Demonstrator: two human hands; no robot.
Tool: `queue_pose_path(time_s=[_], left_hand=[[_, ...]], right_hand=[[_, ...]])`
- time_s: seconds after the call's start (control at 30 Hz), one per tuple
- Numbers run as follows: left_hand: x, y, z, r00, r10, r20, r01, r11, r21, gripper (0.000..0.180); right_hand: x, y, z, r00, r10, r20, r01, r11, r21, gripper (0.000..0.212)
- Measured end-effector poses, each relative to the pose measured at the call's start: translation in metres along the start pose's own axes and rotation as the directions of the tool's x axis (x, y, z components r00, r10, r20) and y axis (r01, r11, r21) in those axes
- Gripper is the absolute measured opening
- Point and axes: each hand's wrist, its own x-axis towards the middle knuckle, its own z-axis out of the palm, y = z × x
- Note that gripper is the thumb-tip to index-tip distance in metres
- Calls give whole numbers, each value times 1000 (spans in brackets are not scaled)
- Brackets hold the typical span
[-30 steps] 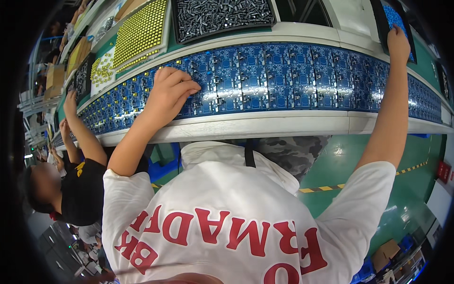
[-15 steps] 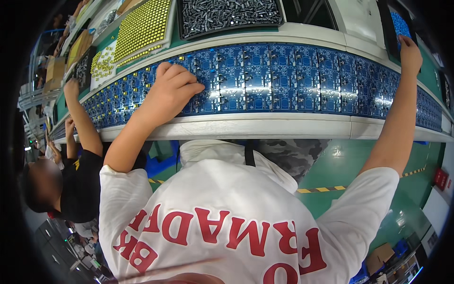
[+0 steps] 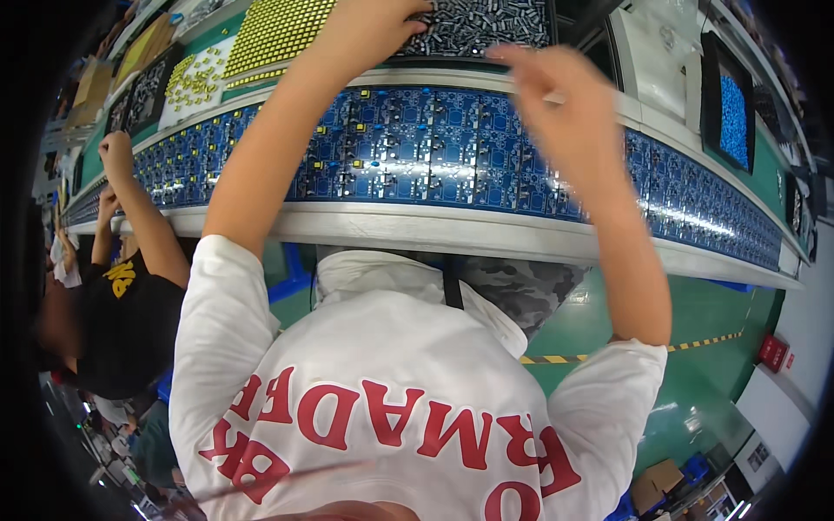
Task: Assembling small electronic components onto a grid and processing circuit boards on a production line.
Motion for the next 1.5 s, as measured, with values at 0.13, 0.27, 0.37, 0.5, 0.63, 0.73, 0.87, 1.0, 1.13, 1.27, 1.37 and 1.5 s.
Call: queue_pose_path(time_s=[0.13,0.27,0.37,0.5,0.63,0.73,0.87,1.0,1.13,1.27,1.37,1.5], left_hand=[[10,4,13,980,-97,177,87,994,59,13],[7,4,20,988,-118,104,118,993,8,12],[3,1,25,993,-95,-76,83,987,-140,13],[-13,5,15,990,-125,-67,98,945,-311,13],[-44,9,-4,947,-183,264,290,842,-455,13],[-72,14,-27,963,-119,241,223,853,-472,17],[-88,25,-51,864,-181,470,463,652,-601,13],[-98,29,-50,872,-136,471,468,514,-719,11],[-108,30,-54,790,-174,588,610,321,-724,12],[-107,39,-60,695,-207,688,719,181,-672,12],[-107,45,-61,664,-210,717,747,154,-647,11],[-114,57,-60,706,-234,668,707,270,-653,12]], right_hand=[[-21,-41,42,938,170,301,-216,968,126,16],[-28,-23,67,893,-230,388,273,960,-61,14],[-25,-23,70,847,-278,452,399,895,-197,14],[-22,-21,72,846,-296,443,389,912,-133,12],[-22,-16,75,848,-324,419,408,904,-125,11],[-24,-19,75,870,-276,409,357,924,-135,10],[-25,-21,77,881,-254,400,334,932,-142,11],[-31,-24,75,860,-232,455,349,917,-193,16],[-17,-35,44,814,-45,579,136,984,-116,25],[21,87,-59,993,121,4,-120,992,-46,36],[27,198,-151,824,43,-565,-354,818,-454,38],[25,274,-183,786,108,-609,-500,689,-524,39]])
